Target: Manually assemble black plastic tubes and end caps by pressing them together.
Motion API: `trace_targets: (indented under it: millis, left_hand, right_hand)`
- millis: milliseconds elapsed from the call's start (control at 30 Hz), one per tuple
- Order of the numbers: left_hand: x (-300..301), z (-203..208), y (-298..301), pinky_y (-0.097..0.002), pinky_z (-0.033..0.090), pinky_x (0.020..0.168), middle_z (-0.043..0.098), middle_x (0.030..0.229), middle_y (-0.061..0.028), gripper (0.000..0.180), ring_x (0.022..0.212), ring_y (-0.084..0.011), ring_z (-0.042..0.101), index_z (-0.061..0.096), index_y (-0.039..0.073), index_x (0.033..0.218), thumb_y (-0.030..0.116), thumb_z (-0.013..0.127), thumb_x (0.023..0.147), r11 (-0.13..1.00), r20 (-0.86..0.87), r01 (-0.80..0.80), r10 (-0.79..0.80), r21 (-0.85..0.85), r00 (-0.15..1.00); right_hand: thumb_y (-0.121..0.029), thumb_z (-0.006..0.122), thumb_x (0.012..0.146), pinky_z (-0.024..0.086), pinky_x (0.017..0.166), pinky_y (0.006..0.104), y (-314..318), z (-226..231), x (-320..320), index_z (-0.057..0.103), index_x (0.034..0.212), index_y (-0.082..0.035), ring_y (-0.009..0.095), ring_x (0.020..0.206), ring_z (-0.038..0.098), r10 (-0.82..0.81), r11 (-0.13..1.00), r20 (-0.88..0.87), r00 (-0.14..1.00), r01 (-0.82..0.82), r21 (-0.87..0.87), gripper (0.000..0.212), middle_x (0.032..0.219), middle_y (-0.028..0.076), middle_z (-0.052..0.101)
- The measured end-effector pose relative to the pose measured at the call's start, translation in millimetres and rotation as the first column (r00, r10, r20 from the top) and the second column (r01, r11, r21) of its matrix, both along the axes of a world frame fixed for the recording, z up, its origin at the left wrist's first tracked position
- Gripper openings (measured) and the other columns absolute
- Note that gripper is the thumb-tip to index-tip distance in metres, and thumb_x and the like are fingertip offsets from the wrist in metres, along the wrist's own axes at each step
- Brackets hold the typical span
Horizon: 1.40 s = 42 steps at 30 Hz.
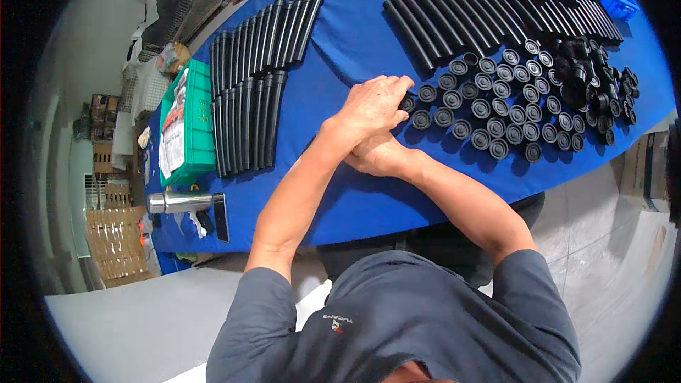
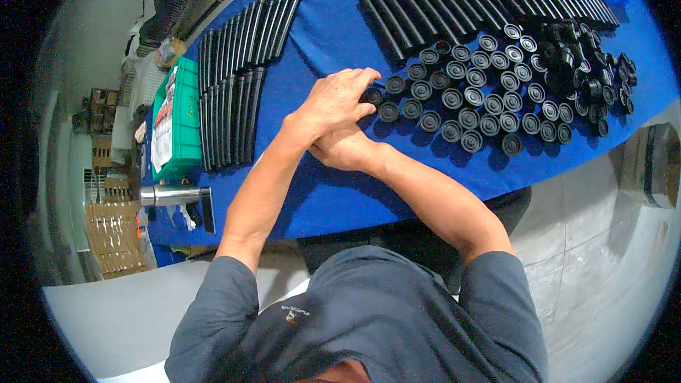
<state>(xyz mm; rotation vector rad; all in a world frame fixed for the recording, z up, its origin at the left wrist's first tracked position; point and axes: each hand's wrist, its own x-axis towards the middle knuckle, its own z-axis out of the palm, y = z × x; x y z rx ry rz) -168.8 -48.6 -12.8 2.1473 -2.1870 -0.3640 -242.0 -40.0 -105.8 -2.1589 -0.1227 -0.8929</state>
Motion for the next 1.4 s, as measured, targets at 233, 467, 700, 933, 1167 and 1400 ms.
trace_targets:
  millis: [233,467,700,933,1167,1400]
  left_hand:
    - [6,-10,0,-0.0452,0.051,0.089,0.064,0.112,-0.0138,0.038,0.108,-0.0325,0.060,0.060,0.008,0.113,0.021,0.070,0.079,0.992,0.041,0.121,-0.120,-0.032,0.992]
    - [101,3,47,-0.0428,0.050,0.090,0.065,0.109,-0.0209,0.048,0.103,-0.0368,0.063,0.057,0.002,0.120,0.020,0.069,0.077,0.944,-0.015,-0.247,0.250,-0.219,0.968]
    - [130,-36,86,-0.0446,0.049,0.094,0.063,0.114,-0.0263,0.062,0.108,-0.0395,0.062,0.048,0.000,0.133,0.019,0.070,0.078,0.922,-0.010,-0.331,0.336,-0.201,0.942]
    - [122,-2,136,-0.0384,0.052,0.089,0.063,0.121,-0.0184,0.059,0.105,-0.0308,0.065,0.055,0.002,0.131,0.026,0.074,0.080,0.792,-0.113,-0.541,0.533,-0.284,0.839]
    - [57,-3,234,-0.0435,0.047,0.097,0.060,0.124,-0.0177,0.068,0.116,-0.0352,0.056,0.052,0.005,0.136,0.037,0.075,0.080,0.817,0.011,-0.573,0.575,-0.059,0.818]
    - [57,-20,249,-0.0436,0.047,0.096,0.060,0.121,-0.0188,0.063,0.112,-0.0364,0.057,0.051,0.004,0.136,0.018,0.073,0.079,0.864,-0.041,-0.479,0.479,-0.155,0.877]
  right_hand:
    - [-0.008,0.061,0.087,0.045,0.089,0.0427,3,0,-2,0.061,0.111,0.000,0.031,0.102,0.058,0.028,0.997,-0.101,0.995,-0.020,0.072,0.026,0.105,0.018,0.061]
    - [-0.020,0.060,0.085,0.053,0.064,0.0507,-4,11,-10,0.060,0.078,-0.004,0.038,0.074,0.065,-0.043,0.999,-0.288,0.957,0.034,-0.036,0.018,0.078,0.016,0.066]
    - [-0.020,0.061,0.084,0.052,0.068,0.0500,-6,15,-9,0.060,0.078,-0.003,0.039,0.077,0.065,-0.033,0.999,-0.290,0.957,0.041,0.022,0.018,0.079,0.017,0.066]
    - [-0.020,0.063,0.085,0.050,0.067,0.0497,-10,15,-8,0.062,0.079,-0.002,0.040,0.076,0.064,-0.022,0.992,-0.291,0.956,0.058,0.114,0.019,0.078,0.019,0.065]
    - [-0.020,0.065,0.085,0.049,0.064,0.0474,-6,17,-10,0.063,0.077,-0.002,0.038,0.071,0.063,-0.006,0.995,-0.260,0.965,0.031,0.094,0.020,0.074,0.017,0.063]
    - [-0.024,0.067,0.084,0.045,0.053,0.0456,-1,23,-20,0.055,0.064,-0.003,0.036,0.058,0.057,0.137,0.989,-0.163,0.977,-0.144,-0.036,0.032,0.063,0.014,0.057]
